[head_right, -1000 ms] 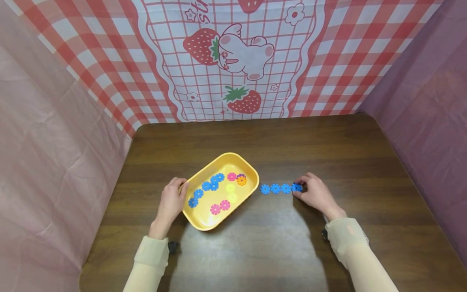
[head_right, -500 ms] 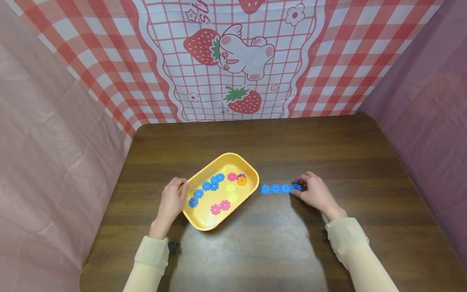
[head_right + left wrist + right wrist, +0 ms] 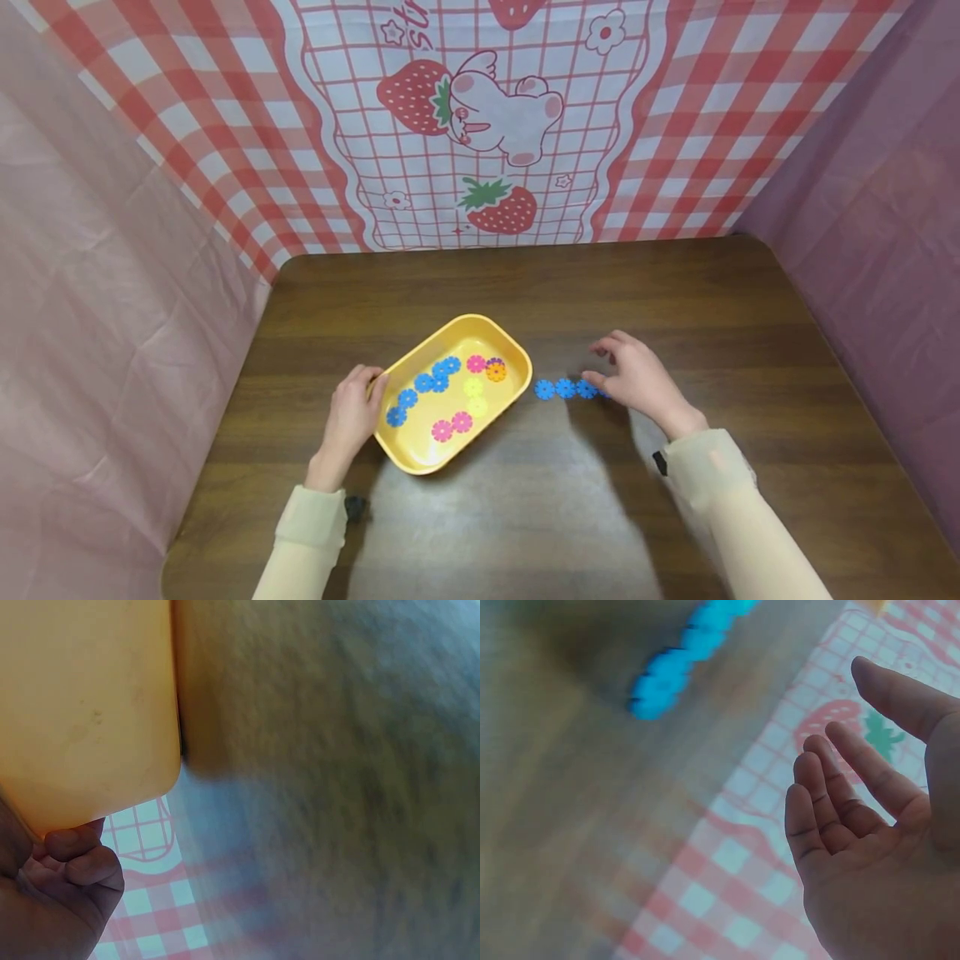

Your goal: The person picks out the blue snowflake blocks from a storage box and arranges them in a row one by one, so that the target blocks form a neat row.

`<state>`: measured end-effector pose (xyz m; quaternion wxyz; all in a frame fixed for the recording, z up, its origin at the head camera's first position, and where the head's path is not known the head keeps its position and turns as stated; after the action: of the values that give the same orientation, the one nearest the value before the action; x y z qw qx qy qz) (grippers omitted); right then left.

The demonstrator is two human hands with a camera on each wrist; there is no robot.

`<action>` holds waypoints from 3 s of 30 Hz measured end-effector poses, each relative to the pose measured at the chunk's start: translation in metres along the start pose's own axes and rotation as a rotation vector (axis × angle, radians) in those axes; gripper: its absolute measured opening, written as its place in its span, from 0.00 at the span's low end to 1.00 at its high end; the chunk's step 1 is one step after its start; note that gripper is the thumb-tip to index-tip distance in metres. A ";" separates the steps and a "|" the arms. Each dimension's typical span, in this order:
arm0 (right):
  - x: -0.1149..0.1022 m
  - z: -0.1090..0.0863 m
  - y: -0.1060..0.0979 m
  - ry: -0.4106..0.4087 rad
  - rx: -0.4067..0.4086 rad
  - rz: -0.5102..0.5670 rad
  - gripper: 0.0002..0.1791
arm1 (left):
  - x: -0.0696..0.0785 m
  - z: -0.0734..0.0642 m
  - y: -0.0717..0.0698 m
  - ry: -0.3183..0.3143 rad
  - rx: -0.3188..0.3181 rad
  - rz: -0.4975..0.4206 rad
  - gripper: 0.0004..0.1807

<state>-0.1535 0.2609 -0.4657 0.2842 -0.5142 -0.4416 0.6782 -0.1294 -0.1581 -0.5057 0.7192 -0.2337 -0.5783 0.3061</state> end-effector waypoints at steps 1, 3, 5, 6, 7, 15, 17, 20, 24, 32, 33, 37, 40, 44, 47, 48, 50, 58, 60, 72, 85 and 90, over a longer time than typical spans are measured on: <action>-0.004 0.002 -0.003 -0.007 -0.003 -0.001 0.22 | 0.000 0.000 0.000 -0.003 -0.002 0.000 0.10; -0.013 0.008 -0.008 -0.022 -0.006 -0.002 0.22 | 0.001 0.000 0.000 -0.005 -0.004 0.001 0.10; -0.022 0.014 -0.012 -0.032 -0.009 -0.001 0.23 | 0.001 0.000 -0.001 -0.005 -0.005 0.001 0.10; -0.027 0.018 -0.013 -0.038 -0.010 0.000 0.23 | 0.001 0.000 -0.001 -0.003 -0.002 0.001 0.10; -0.031 0.021 -0.014 -0.042 -0.012 0.002 0.23 | 0.001 0.000 -0.001 0.000 0.001 0.001 0.10; -0.063 0.044 -0.012 -0.086 -0.019 0.025 0.23 | 0.001 -0.001 -0.001 0.013 0.011 -0.005 0.10; -0.070 0.049 -0.010 -0.101 -0.021 0.033 0.23 | 0.001 -0.001 -0.001 0.010 0.012 -0.004 0.10; -0.081 0.057 -0.007 -0.118 -0.028 0.048 0.23 | 0.000 -0.002 -0.001 0.009 0.016 0.002 0.10; -0.093 0.067 -0.001 -0.122 -0.048 0.061 0.22 | 0.000 -0.001 -0.001 0.015 0.021 0.008 0.10; -0.109 0.082 0.017 -0.126 -0.096 0.087 0.23 | 0.001 -0.002 0.001 0.013 0.017 0.002 0.10; -0.110 0.084 0.020 -0.127 -0.102 0.090 0.23 | 0.001 -0.002 0.001 0.014 0.017 0.002 0.10; -0.116 0.092 0.030 -0.123 -0.133 0.097 0.25 | 0.000 -0.002 0.000 0.022 0.026 0.002 0.09; -0.120 0.096 0.036 -0.119 -0.156 0.107 0.25 | 0.000 -0.002 0.000 0.029 0.031 0.003 0.09; -0.125 0.100 0.046 -0.141 -0.168 0.115 0.24 | 0.000 -0.002 0.001 0.033 0.027 0.002 0.09; -0.130 0.102 0.053 -0.160 -0.184 0.124 0.24 | -0.001 -0.001 0.002 0.031 0.022 0.002 0.10; -0.131 0.103 0.056 -0.164 -0.191 0.126 0.23 | -0.001 -0.001 0.002 0.029 0.020 0.003 0.10; -0.135 0.105 0.061 -0.170 -0.203 0.124 0.23 | -0.001 -0.001 0.002 0.027 0.018 0.003 0.10; -0.149 0.111 0.086 -0.238 -0.223 0.100 0.20 | -0.003 -0.002 0.000 0.053 0.042 0.004 0.08; -0.151 0.112 0.091 -0.243 -0.237 0.096 0.20 | -0.002 -0.002 0.000 0.057 0.047 0.001 0.08; -0.165 0.112 0.118 -0.226 -0.288 0.059 0.22 | -0.001 -0.001 0.000 0.032 0.026 -0.002 0.09; -0.168 0.107 0.138 -0.218 -0.318 0.033 0.20 | -0.001 -0.001 0.001 0.053 0.041 -0.005 0.08; -0.169 0.105 0.141 -0.235 -0.299 0.006 0.20 | -0.002 -0.001 0.001 0.044 0.035 -0.008 0.09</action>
<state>-0.1911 0.0242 -0.5072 0.1488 -0.4695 -0.5660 0.6611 -0.1285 -0.1584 -0.5080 0.7371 -0.2253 -0.5577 0.3080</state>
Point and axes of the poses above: each hand's wrist, its own z-axis towards the middle knuckle, its own y-axis out of the palm, x = y × z, the point moved 1 cm from there along z, towards the middle knuckle, and after that the axes turned 4 degrees about -z, right-handed, at the moved point
